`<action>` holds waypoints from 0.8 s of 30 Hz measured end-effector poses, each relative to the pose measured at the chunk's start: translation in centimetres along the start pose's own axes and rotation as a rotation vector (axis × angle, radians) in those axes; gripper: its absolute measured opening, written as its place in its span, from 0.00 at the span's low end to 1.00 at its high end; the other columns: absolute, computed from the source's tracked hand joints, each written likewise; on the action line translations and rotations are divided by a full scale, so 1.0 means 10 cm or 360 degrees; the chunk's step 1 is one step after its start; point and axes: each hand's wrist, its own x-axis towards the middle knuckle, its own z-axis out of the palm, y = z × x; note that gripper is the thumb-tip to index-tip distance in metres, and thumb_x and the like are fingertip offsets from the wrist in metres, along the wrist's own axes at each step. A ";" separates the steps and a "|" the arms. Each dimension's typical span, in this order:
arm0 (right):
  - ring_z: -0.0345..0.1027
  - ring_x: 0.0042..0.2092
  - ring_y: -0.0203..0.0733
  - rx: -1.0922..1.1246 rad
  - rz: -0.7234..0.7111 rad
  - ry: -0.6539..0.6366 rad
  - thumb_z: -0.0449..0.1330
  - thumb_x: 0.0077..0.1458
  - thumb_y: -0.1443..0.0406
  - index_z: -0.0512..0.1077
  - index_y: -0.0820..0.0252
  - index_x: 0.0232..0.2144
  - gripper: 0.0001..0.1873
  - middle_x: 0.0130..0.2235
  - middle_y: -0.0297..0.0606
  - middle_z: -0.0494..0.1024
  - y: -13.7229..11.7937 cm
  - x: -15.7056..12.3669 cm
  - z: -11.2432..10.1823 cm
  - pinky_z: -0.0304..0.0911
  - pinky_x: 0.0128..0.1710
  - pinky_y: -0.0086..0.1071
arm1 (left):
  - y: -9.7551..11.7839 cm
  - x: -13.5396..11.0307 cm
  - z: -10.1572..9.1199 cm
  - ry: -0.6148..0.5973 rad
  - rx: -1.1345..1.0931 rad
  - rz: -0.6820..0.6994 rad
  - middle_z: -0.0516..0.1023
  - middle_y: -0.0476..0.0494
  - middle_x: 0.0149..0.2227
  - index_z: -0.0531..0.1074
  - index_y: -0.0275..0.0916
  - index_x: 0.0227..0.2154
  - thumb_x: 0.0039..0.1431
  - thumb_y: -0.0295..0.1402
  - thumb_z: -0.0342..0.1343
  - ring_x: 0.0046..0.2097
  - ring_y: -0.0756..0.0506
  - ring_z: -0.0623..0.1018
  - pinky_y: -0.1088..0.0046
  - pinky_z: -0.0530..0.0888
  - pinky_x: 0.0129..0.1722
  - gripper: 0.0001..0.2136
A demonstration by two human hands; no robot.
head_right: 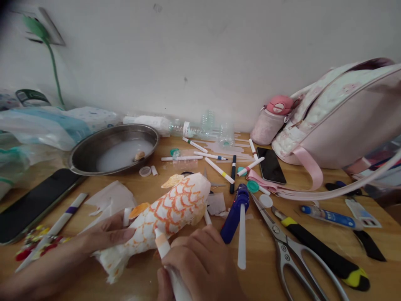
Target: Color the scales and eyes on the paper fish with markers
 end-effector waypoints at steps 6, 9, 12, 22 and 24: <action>0.69 0.25 0.30 -0.0003 0.0017 -0.0034 0.55 0.52 0.72 0.66 0.58 0.31 0.05 0.26 0.30 0.77 0.02 0.00 -0.01 0.63 0.28 0.28 | -0.02 0.00 0.00 0.0049 0.0018 0.0010 0.81 0.56 0.26 0.75 0.42 0.29 0.44 0.40 0.70 0.30 0.49 0.76 0.78 0.69 0.30 0.13; 0.70 0.25 0.30 0.0010 -0.0014 -0.0030 0.55 0.51 0.73 0.66 0.58 0.32 0.06 0.26 0.30 0.77 0.03 0.02 -0.01 0.64 0.27 0.28 | -0.05 0.02 -0.03 0.0062 0.0017 0.0027 0.81 0.55 0.28 0.76 0.42 0.32 0.44 0.43 0.70 0.32 0.47 0.78 0.77 0.70 0.32 0.15; 0.70 0.26 0.29 0.0019 0.0007 -0.0014 0.56 0.51 0.74 0.67 0.59 0.32 0.07 0.26 0.30 0.78 0.03 0.03 -0.02 0.65 0.28 0.26 | -0.08 0.05 -0.07 0.0018 0.0032 0.0038 0.81 0.54 0.28 0.77 0.43 0.34 0.45 0.44 0.70 0.33 0.46 0.78 0.76 0.70 0.32 0.15; 0.70 0.26 0.31 0.0034 0.0010 -0.0059 0.55 0.51 0.72 0.65 0.58 0.32 0.06 0.26 0.29 0.77 0.02 -0.01 0.00 0.63 0.29 0.29 | -0.02 0.00 -0.02 0.0103 0.0075 -0.0003 0.81 0.55 0.27 0.75 0.43 0.28 0.44 0.45 0.70 0.31 0.48 0.75 0.77 0.69 0.32 0.14; 0.69 0.25 0.31 0.0044 0.0006 -0.0069 0.55 0.51 0.73 0.65 0.57 0.32 0.06 0.26 0.29 0.77 0.02 0.00 0.00 0.63 0.28 0.29 | 0.00 -0.01 0.00 0.0110 0.0074 0.0007 0.79 0.56 0.25 0.76 0.43 0.27 0.44 0.43 0.70 0.30 0.48 0.74 0.77 0.68 0.31 0.13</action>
